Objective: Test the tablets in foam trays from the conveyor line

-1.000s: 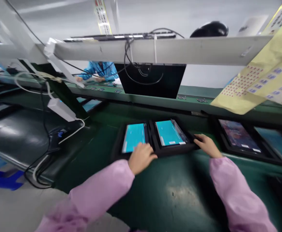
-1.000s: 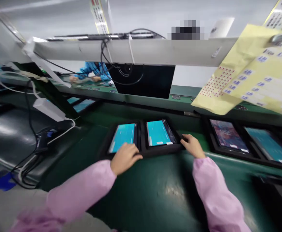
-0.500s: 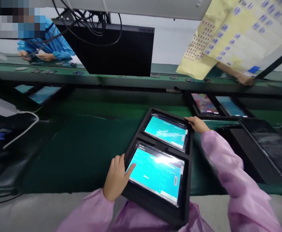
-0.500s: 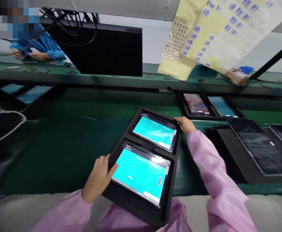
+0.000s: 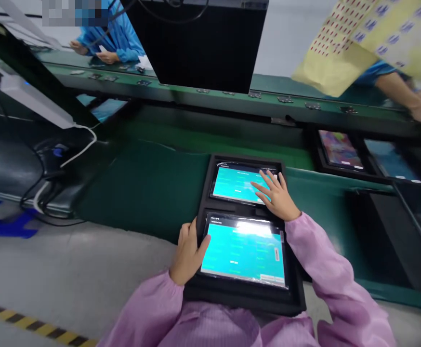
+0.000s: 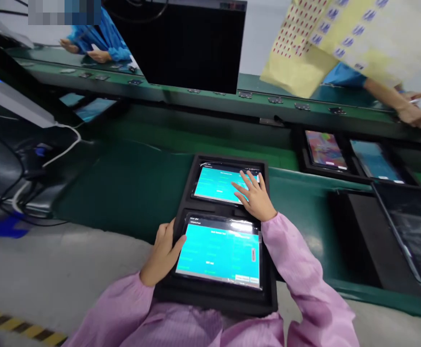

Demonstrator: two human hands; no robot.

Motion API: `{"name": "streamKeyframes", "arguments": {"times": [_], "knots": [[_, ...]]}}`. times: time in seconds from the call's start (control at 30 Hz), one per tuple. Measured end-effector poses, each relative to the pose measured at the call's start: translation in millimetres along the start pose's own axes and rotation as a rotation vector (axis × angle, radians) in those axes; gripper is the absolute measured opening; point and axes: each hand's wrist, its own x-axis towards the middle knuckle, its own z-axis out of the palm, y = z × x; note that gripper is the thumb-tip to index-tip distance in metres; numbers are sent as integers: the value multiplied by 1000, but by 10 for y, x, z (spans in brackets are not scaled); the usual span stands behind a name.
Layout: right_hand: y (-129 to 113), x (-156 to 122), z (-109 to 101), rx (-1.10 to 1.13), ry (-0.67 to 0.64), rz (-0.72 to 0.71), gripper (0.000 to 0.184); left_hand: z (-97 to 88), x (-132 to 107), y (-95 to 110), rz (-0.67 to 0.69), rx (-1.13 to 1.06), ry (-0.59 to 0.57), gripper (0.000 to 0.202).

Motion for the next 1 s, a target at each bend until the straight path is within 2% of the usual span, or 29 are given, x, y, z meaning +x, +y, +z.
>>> {"name": "streamKeyframes", "arguments": {"times": [0.1,0.2,0.3,0.43,0.53,0.63,0.73,0.83,0.9,1.0], "knots": [[-175,26,84,-12,10,-54,39,-36,18,-71,3,-66,-86,60],[-229,85,134,-6,-4,-41,39,-54,-13,-82,21,-63,-114,75],[-259,47,93,25,15,-18,39,18,-45,33,34,65,-60,103],[-363,-169,-43,52,58,-7,39,217,-87,230,95,264,37,130],[-467,-373,-121,67,56,14,39,346,-119,295,142,360,100,137],[-563,-577,-168,92,62,34,40,383,-131,324,154,424,127,136],[-647,-803,-207,119,74,48,40,289,-83,373,188,439,150,122],[-741,-1041,-246,136,63,75,39,104,63,425,298,444,155,74],[-823,-1164,-274,142,55,88,41,-9,206,434,390,483,86,47],[-965,-1227,-311,141,48,67,46,-96,416,407,485,568,-73,40]]}}
